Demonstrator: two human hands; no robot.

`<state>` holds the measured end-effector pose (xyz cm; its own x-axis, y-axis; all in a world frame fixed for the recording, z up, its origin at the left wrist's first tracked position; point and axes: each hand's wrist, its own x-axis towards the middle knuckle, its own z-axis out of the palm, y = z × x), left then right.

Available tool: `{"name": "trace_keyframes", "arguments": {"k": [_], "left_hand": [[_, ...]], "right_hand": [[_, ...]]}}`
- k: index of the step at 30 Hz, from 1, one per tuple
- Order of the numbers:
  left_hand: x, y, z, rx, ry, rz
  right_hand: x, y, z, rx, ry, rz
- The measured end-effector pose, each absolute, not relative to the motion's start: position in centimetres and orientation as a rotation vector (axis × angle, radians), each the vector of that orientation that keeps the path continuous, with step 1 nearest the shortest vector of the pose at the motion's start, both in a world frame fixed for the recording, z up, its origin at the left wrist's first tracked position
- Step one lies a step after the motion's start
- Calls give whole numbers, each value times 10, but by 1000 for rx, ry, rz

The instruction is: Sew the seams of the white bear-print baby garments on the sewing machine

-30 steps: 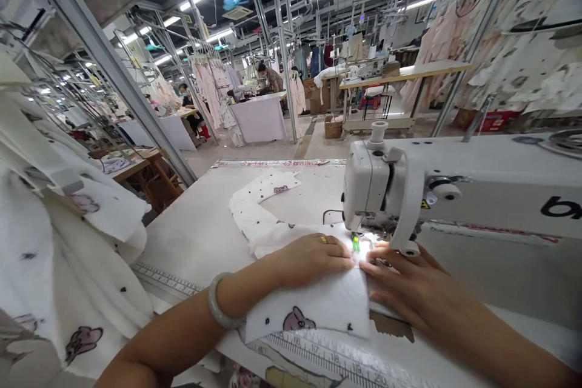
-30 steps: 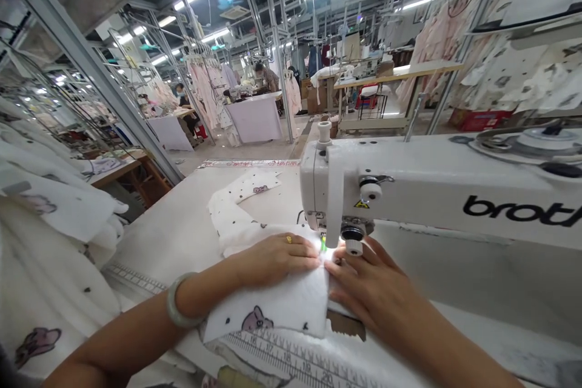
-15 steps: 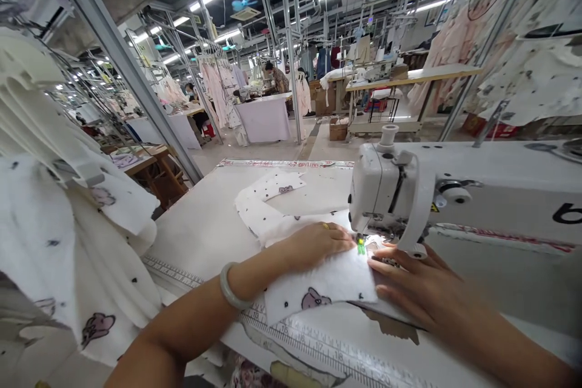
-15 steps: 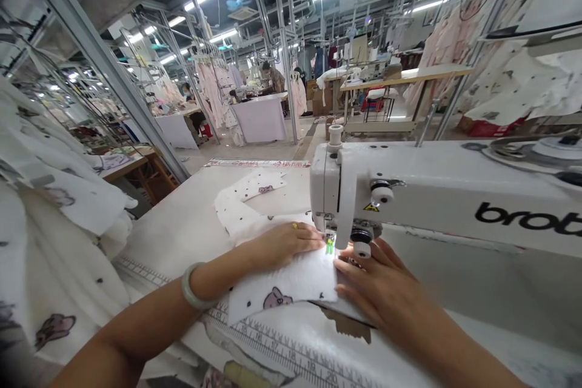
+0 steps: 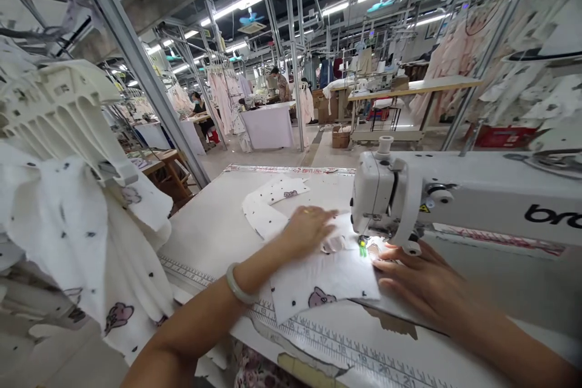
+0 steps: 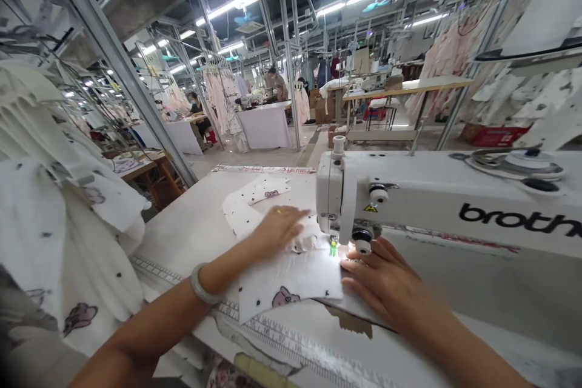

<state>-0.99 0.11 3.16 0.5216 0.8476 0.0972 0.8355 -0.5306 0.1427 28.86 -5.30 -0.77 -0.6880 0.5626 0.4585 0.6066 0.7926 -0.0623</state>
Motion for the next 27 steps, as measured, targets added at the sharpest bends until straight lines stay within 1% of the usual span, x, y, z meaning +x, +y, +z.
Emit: {"name": "trace_keyframes", "arguments": {"k": [2, 4, 6, 8, 10, 12, 14, 15, 16, 17, 20, 22, 24, 27], "left_hand": [[-32, 6, 43, 2503, 1815, 187], [-59, 4, 51, 2352, 2039, 96], [-84, -13, 56, 2190, 2217, -28], [-98, -48, 57, 2063, 2320, -149], [-99, -92, 54, 1995, 2298, -276], [-89, -135, 50, 1975, 2162, -399], [-73, -165, 48, 2061, 1736, -667], [-65, -172, 48, 2130, 1568, -680], [-57, -174, 49, 2223, 1440, -625], [-49, -172, 51, 2337, 1363, -493], [-28, -141, 52, 2657, 1130, 76], [-16, -113, 45, 2751, 901, 279], [-5, -88, 32, 2786, 791, 269], [3, -66, 14, 2756, 861, 140]], "right_hand": [[288, -54, -6, -862, -2522, -133], [285, -56, -3, -839, -2516, -139], [280, -60, 1, -795, -2493, -145], [274, -66, 4, -728, -2447, -147], [267, -73, 4, -655, -2440, -122], [261, -78, 1, -604, -2489, -89], [256, -81, -5, -579, -2572, -59], [255, -81, -8, -576, -2612, -44], [254, -81, -11, -584, -2646, -22], [254, -81, -13, -596, -2674, 7], [256, -80, -15, -633, -2707, 47], [259, -78, -12, -606, -2726, -18], [262, -77, -8, -546, -2707, -134], [265, -73, -3, -506, -2576, -263]]}}
